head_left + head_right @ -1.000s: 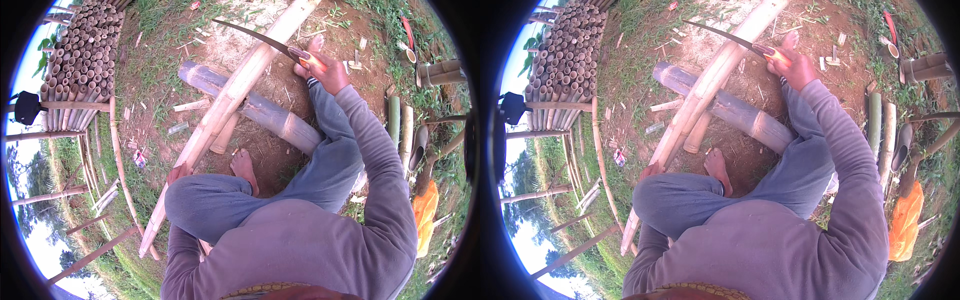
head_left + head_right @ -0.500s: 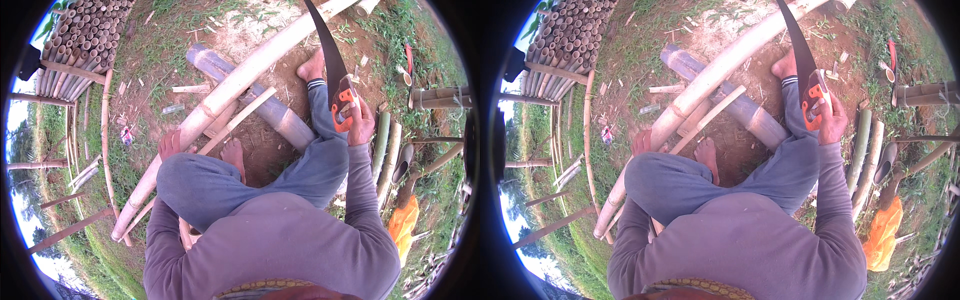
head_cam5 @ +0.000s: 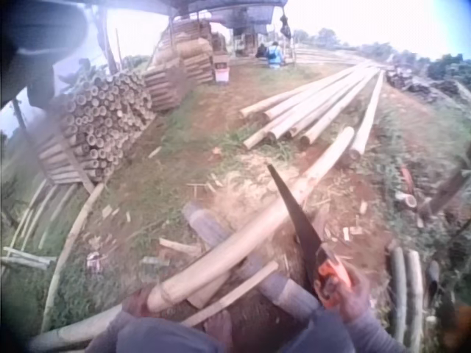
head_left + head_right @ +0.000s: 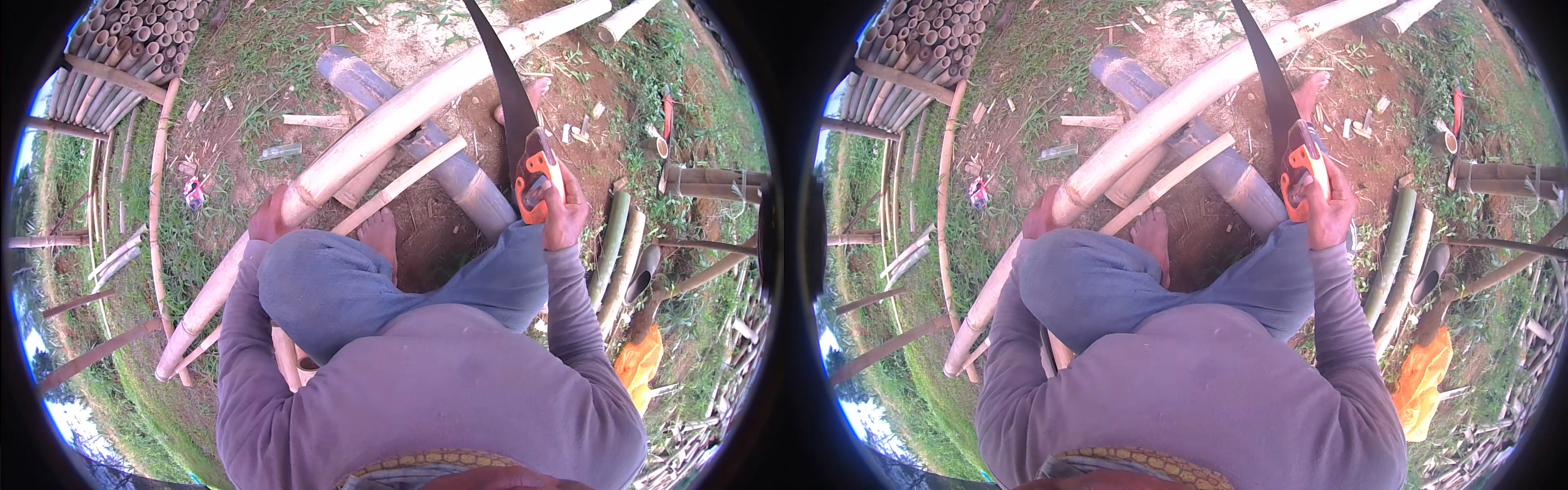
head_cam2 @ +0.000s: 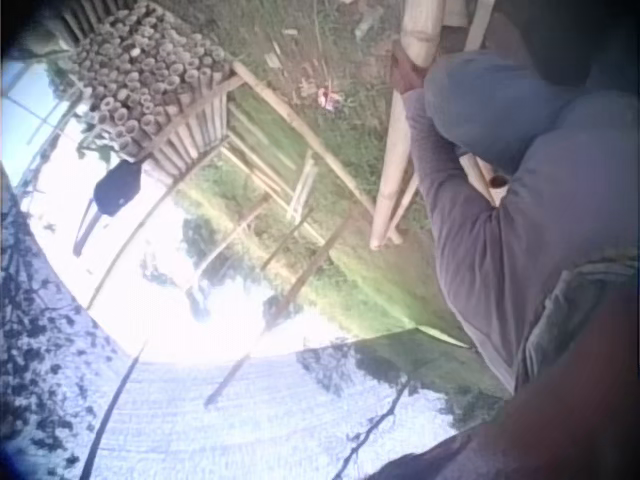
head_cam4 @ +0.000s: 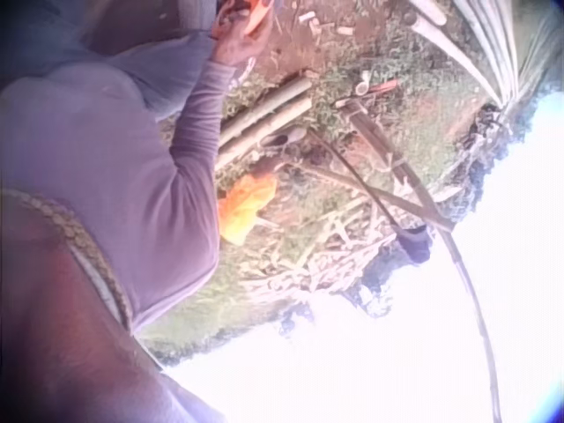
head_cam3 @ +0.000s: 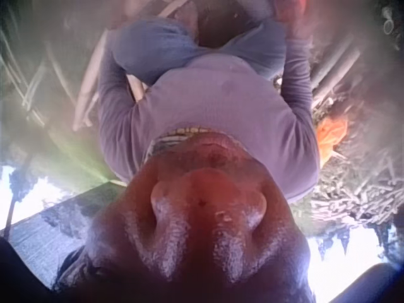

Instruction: The person sits on the ground and uses a hand saw to cut long bamboo poles into shorter sections. They position each pole on a support, saw through it, and then move the cut pieces aside.

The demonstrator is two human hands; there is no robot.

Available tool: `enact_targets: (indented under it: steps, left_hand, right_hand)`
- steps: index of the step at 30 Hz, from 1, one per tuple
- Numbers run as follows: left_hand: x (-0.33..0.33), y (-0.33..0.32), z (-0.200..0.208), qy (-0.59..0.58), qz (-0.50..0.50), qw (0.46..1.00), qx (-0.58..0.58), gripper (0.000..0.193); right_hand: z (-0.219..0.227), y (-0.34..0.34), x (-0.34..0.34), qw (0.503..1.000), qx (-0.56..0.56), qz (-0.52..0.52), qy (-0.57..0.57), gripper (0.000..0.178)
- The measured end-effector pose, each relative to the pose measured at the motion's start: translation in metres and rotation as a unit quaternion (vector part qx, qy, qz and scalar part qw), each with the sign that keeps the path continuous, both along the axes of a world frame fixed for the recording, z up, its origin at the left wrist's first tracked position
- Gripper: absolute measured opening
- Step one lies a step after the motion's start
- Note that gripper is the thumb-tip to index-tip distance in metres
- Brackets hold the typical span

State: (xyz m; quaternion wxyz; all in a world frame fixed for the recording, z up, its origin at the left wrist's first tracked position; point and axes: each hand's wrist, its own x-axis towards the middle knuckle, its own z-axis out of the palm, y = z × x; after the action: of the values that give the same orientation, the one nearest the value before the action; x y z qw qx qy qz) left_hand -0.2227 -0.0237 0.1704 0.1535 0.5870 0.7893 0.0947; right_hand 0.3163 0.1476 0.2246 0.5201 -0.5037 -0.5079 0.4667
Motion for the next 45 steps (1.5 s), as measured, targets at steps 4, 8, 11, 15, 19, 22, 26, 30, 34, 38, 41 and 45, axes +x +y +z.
enact_targets:
  steps: [4,8,11,15,19,22,26,30,34,38,41,45]
  left_hand:
    - [-0.044,-0.064,-0.003,0.024,0.054,0.998,-0.022,0.095]
    - [-0.074,-0.107,-0.012,0.047,0.091,0.994,-0.044,0.095]
    - [-0.085,-0.116,-0.019,0.031,0.097,0.994,-0.035,0.091]
    - [-0.076,-0.087,0.008,0.151,0.039,0.984,-0.089,0.102]
    - [-0.074,-0.013,0.081,-0.042,-0.013,0.992,-0.119,0.104]
    - [-0.037,0.057,0.103,0.012,-0.104,0.985,-0.135,0.109]
    - [0.048,0.122,0.072,0.081,-0.126,0.983,-0.105,0.11]
    - [0.104,0.141,0.034,0.066,-0.051,0.99,-0.118,0.113]
    - [0.097,0.151,0.016,0.008,-0.034,0.992,-0.121,0.114]
    - [0.083,0.155,0.009,-0.016,-0.048,0.995,-0.082,0.11]
    - [0.095,0.166,0.017,-0.027,-0.067,0.993,-0.098,0.109]
    - [0.128,0.199,0.02,-0.033,-0.057,0.991,-0.115,0.111]
  right_hand:
    - [-0.004,-0.002,-0.031,0.999,-0.013,0.047,0.019,0.044]
    - [0.008,-0.014,-0.078,0.992,-0.029,0.108,0.057,0.046]
    - [0.011,-0.023,-0.103,0.984,-0.013,0.151,0.089,0.049]
    - [0.016,-0.039,-0.115,0.978,-0.007,0.18,0.101,0.059]
    - [0.014,-0.051,-0.111,0.973,0.035,0.22,0.065,0.064]
    - [0.002,-0.059,-0.105,0.975,0.046,0.212,0.039,0.062]
    - [-0.002,-0.069,-0.105,0.978,0.015,0.202,0.044,0.062]
    - [0.004,-0.074,-0.089,0.979,0.005,0.196,0.051,0.062]
    - [0.015,-0.073,-0.06,0.985,-0.005,0.166,0.05,0.06]
    - [0.01,-0.067,-0.041,0.989,0.005,0.138,0.045,0.058]
    - [0.007,-0.061,-0.039,0.991,0.016,0.125,0.048,0.057]
    - [0.007,-0.046,-0.055,0.992,0.004,0.102,0.077,0.056]
